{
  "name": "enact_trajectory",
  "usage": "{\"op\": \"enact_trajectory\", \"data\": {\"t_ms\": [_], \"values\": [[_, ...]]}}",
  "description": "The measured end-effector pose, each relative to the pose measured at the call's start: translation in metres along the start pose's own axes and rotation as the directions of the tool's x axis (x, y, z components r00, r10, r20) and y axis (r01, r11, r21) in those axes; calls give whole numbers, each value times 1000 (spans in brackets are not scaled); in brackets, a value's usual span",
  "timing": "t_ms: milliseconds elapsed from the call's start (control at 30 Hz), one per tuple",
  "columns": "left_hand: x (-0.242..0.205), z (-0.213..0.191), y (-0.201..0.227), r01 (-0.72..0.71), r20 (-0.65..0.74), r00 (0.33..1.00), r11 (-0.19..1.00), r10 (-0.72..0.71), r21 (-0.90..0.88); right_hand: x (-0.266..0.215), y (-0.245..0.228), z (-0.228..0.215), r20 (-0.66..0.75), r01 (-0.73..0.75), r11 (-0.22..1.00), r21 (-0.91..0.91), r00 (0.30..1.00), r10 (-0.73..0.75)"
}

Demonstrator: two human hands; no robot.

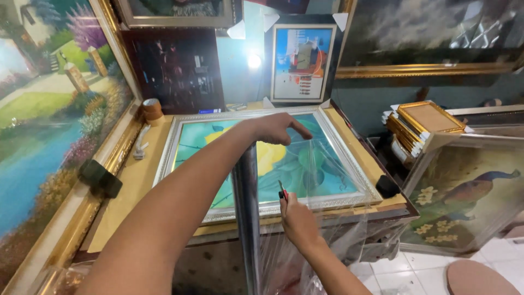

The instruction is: The person wraps a framed painting in clear plastic film, using a utility knife to cut the film and a stapler to secure it to the back of the frame.

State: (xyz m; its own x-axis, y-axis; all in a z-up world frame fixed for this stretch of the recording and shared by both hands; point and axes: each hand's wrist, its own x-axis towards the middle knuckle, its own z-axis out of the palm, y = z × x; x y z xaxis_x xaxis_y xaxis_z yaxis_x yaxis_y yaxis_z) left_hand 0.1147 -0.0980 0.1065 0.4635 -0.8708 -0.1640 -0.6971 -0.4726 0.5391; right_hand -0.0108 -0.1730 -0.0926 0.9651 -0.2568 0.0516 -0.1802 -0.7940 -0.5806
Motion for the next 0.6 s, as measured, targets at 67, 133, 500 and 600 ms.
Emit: {"op": "enact_trajectory", "data": {"t_ms": [67,133,500,600], "values": [[-1,0,1,-12,0,1000,1000,12,15,-7,9,14,46,-34,999,-12,998,34],[-1,-1,1,-24,0,1000,999,24,34,-16,18,30,89,-66,998,-22,994,68],[-4,3,4,-99,-137,984,987,116,123,-55,37,78,181,-165,986,10,970,160],[1,-4,-3,-177,-113,971,950,212,257,-55,44,90,139,-144,989,40,981,137]]}}
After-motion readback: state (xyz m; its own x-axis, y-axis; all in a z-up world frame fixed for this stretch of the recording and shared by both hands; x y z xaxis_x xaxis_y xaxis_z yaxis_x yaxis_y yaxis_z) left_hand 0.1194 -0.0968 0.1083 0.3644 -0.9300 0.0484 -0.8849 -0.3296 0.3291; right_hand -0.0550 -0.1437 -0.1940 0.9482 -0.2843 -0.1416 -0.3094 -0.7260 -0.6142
